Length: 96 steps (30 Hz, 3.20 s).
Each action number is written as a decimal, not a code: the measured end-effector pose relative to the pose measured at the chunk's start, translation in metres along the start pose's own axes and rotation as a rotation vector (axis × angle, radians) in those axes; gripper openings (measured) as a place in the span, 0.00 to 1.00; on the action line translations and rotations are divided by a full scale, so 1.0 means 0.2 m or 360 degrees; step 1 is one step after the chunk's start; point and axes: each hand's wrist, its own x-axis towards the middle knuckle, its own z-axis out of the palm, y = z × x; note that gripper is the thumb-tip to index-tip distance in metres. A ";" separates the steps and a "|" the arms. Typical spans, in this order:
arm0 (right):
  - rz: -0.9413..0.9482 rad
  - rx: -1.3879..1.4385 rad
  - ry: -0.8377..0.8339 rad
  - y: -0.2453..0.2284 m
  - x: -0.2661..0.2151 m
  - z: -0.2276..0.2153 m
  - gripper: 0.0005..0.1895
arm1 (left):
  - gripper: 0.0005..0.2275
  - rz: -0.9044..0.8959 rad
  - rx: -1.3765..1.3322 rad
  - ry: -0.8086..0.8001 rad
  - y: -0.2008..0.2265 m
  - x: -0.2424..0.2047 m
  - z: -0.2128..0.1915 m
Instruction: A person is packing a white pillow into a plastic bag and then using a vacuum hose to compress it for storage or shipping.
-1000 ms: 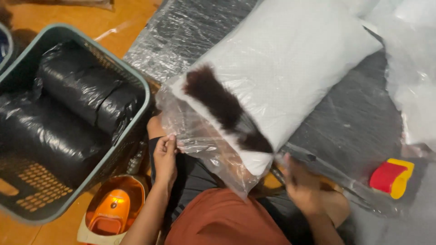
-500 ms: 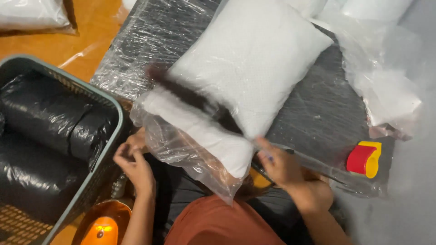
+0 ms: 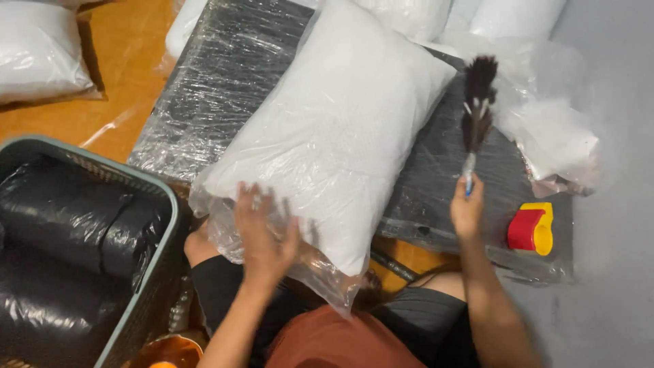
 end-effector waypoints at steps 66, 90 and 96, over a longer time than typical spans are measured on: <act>-0.1145 -0.0206 -0.0261 -1.00 -0.34 -0.38 0.24 | 0.28 0.0168 -0.0738 -0.1755 0.22 -0.37 0.46; -0.1345 -0.0348 -0.0831 -0.08 -0.82 -0.57 0.20 | 0.27 -0.1775 -0.1110 0.0274 -0.71 -0.42 0.08; -0.1087 -0.0604 -0.0224 0.27 -0.86 -0.39 0.20 | 0.24 -0.1776 -0.1552 0.0104 -0.55 -0.34 0.10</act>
